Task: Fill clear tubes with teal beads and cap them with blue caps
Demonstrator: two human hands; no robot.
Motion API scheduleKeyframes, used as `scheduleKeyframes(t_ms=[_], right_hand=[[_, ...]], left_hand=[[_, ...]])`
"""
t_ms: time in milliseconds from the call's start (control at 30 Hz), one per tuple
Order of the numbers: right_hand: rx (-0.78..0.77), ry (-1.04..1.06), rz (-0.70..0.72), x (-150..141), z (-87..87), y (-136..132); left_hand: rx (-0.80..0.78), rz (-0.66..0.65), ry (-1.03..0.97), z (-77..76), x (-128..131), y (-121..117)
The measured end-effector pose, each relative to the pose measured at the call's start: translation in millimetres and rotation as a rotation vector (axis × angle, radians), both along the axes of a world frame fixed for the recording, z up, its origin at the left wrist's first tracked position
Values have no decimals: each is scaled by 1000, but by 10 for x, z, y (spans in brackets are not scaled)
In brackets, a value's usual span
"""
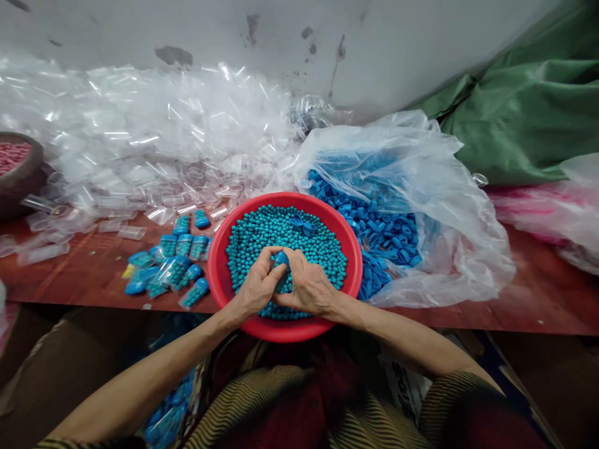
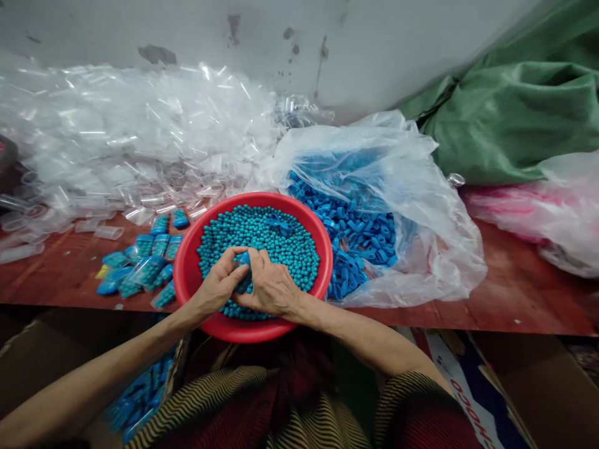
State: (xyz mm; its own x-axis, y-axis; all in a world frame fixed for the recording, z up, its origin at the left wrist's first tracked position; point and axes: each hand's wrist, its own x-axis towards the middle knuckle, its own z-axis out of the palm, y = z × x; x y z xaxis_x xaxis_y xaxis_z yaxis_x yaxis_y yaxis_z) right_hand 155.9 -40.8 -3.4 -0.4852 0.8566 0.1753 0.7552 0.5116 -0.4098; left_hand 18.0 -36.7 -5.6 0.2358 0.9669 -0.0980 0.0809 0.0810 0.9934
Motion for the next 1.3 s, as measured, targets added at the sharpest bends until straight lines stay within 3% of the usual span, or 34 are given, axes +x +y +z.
scheduleKeyframes(t_ms=[200,400,500,600,700,767,900,967,1067,1167,1300], right_hand=[[-14,-57,-23,-38,3,-17],[-159,-76,-57,-111,15,-46],[-229,5,76,-86,72,-8],[-264,101,211,35,136,152],[-250,75,80,198,148,415],[-218,-23,21,273,110,582],[-153,-298,44,239,-19,755],[-133,-395,60,153,-76,771],[-119,-450,77,26,-130,777],[-143,-424,74,-25,-159,805],[-260,-205,36,23,-189,842]], left_hand=[[-9,81,-33,-27,77,-36],[109,116,241,2,73,-24],[136,122,266,24,-29,-7],[64,102,236,98,-268,-19],[17,193,273,223,-641,-68],[35,352,345,288,-933,-100],[-21,537,676,304,-1434,-129],[53,609,917,281,-1539,-129],[274,652,1055,256,-1427,-114],[384,488,877,228,-1064,-50],[245,198,574,117,-529,173]])
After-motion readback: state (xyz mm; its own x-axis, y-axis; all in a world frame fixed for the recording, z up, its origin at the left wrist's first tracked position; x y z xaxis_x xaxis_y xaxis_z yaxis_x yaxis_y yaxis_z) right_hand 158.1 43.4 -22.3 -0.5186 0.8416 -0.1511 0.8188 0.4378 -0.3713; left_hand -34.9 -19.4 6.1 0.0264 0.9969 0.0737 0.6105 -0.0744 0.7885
